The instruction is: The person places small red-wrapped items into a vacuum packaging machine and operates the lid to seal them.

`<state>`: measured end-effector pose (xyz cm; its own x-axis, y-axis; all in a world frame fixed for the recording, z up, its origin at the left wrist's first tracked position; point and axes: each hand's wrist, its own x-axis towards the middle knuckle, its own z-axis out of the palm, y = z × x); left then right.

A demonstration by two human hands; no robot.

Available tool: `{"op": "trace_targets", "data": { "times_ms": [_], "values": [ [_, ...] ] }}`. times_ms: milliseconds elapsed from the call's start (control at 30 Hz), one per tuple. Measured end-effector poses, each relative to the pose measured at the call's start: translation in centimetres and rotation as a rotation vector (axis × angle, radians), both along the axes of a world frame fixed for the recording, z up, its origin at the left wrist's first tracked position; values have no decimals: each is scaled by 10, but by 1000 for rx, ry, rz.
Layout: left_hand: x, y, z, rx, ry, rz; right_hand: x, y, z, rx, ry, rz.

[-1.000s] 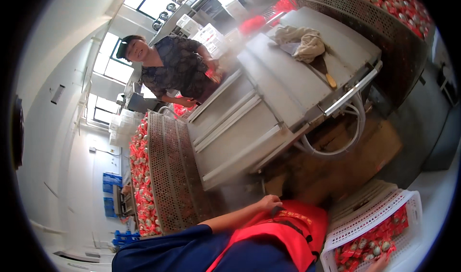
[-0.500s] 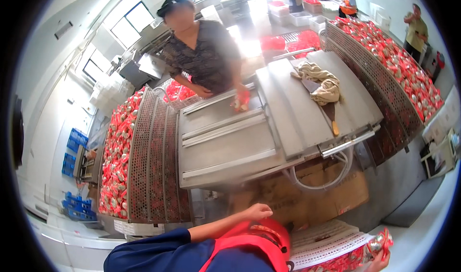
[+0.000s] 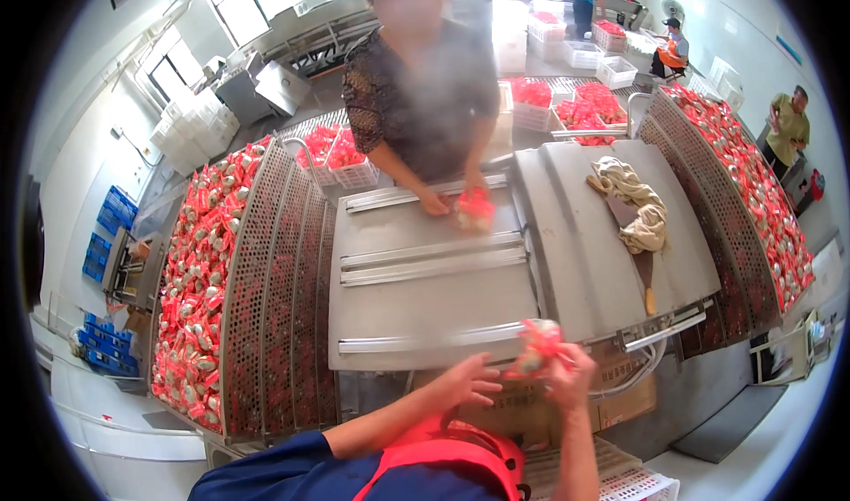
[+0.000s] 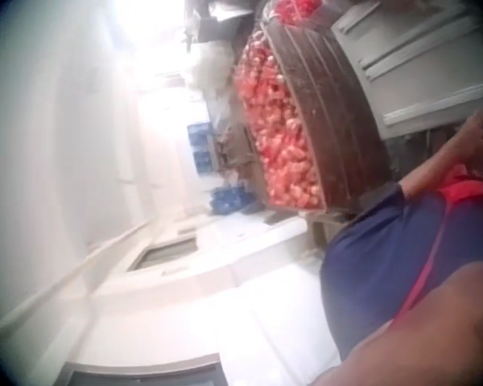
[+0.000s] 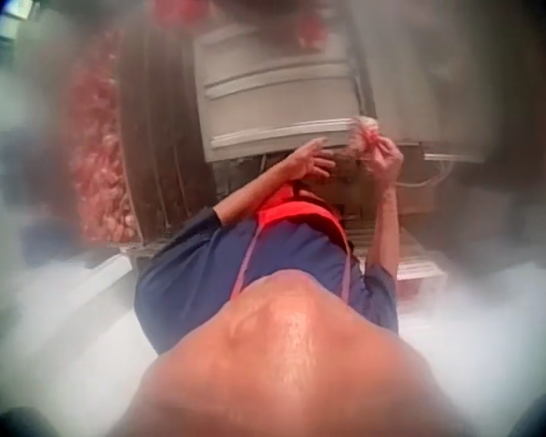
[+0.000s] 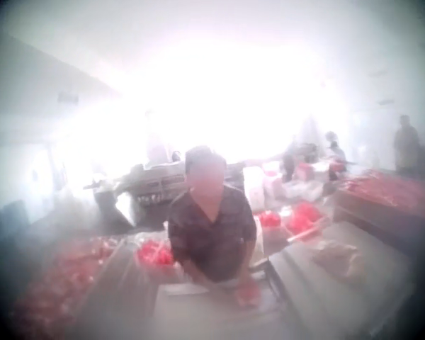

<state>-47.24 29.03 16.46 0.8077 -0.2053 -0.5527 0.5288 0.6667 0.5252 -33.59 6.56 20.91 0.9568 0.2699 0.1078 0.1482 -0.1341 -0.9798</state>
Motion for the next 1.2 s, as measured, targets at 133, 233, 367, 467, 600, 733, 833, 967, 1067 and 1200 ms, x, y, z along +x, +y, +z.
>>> {"op": "trace_targets", "data": {
  "times_ms": [133, 233, 367, 467, 600, 733, 833, 967, 1067, 1200],
  "values": [
    [10, 72, 1, -127, -120, 118, -5, 133, -25, -195, -71, 210],
    [3, 122, -49, 300, -246, 86, -2, 213, -47, -303, -249, 364],
    [-14, 185, -85, 428, -327, 161, -6, 290, -72, -181, -54, 316],
    [-9, 211, -77, 266, -246, 207, -5, 322, -109, -174, -87, 336],
    [-15, 228, -63, -33, -7, 414, -14, 361, -43, -325, 8, 485],
    [1, 231, -40, 27, 19, 403, -2, 366, -42, -469, -174, 494],
    [2, 224, -30, 31, 105, 527, 8, 367, -52, -635, -262, 570],
    [-3, 220, -51, 25, 124, 592, 16, 371, -33, -406, 344, 547],
    [-1, 210, -58, 30, 132, 660, 28, 365, -14, -588, -9, 729],
    [-12, 186, -75, 237, 6, 625, 41, 361, 2, -525, 353, 776]
  ]
}}
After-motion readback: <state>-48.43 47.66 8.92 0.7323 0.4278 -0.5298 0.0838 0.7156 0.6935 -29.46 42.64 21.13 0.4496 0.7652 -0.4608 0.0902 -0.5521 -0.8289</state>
